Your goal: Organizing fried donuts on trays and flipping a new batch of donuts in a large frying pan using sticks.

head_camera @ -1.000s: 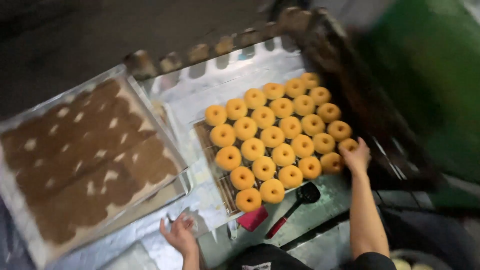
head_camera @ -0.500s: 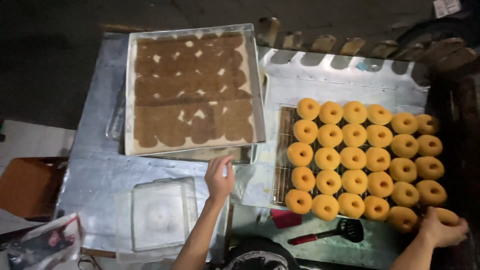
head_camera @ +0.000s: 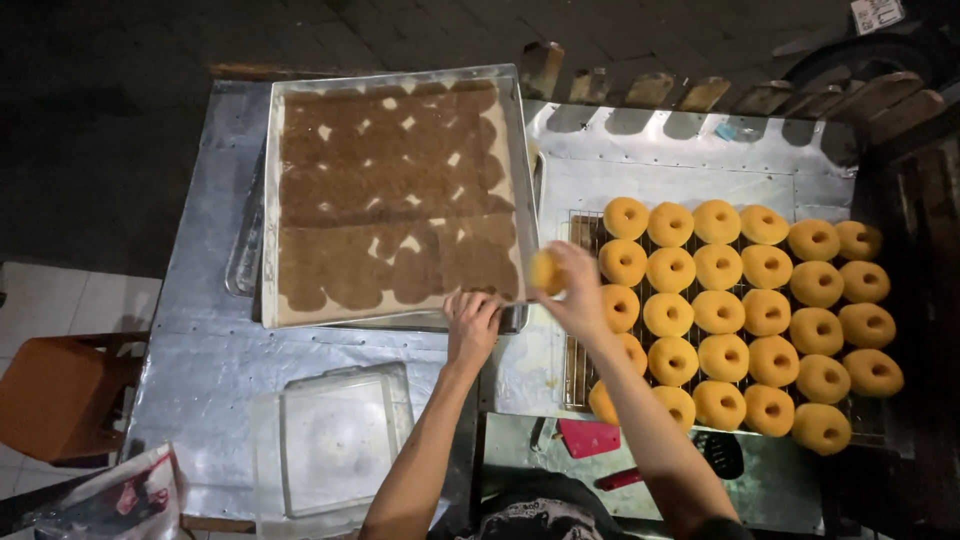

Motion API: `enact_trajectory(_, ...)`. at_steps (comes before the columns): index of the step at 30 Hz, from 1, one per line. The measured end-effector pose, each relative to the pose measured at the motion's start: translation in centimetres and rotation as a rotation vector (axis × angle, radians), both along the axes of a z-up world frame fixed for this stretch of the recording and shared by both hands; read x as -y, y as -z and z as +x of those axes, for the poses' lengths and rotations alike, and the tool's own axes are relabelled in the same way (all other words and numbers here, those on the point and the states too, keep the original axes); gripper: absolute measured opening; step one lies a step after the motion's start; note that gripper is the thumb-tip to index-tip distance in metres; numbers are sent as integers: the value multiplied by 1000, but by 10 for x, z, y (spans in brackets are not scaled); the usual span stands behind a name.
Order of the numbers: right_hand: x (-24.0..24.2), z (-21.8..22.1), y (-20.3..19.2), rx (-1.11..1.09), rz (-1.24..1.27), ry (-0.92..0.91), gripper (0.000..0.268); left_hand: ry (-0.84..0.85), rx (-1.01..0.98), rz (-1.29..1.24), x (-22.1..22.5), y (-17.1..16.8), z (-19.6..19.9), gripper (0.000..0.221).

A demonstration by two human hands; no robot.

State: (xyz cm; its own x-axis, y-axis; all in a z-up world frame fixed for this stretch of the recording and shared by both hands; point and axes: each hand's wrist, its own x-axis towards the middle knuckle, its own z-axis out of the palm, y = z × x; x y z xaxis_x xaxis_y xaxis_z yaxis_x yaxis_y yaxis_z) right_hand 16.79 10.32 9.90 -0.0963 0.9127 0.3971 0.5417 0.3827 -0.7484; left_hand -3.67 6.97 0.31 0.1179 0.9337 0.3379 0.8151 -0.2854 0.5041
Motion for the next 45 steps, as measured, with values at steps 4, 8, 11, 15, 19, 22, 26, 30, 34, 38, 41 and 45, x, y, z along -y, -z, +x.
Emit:
enact_trajectory(4,-22,-49,25,432,-134,-121,84,11,-1,84,21,-4,-16,12)
enact_trajectory(8,-6,-50,39,661,-281,-195,84,-10,224,109,36,-39,-25,9)
enact_trajectory(11,22,-5,26,463,-229,-115,75,-28,368,87,25,-55,-11,26)
enact_trajectory(15,58,110,25,110,-12,313,40,-49,341,85,2,-59,13,58)
enact_trajectory(19,111,277,23,-10,-60,842,41,39,255,49,-17,-38,28,67)
enact_trajectory(22,145,378,10,-15,-106,1185,56,-33,96,-27,-20,-39,32,62)
enact_trajectory(26,167,482,54,165,-552,1322,83,-64,69,-106,-21,-20,31,61)
enact_trajectory(30,145,524,82,184,-795,1265,105,-45,169,-167,-17,-37,32,58)
enact_trajectory(34,128,505,68,67,-817,1270,88,-50,311,-234,-20,-33,31,58)
enact_trajectory(38,147,539,130,437,-720,1310,83,-80,350,-169,-20,-31,29,60)
enact_trajectory(41,146,517,127,325,-247,1427,66,-100,442,-206,-20,-40,33,57)
enact_trajectory(45,121,418,85,-211,205,1289,59,-112,508,-324,-18,-50,32,56)
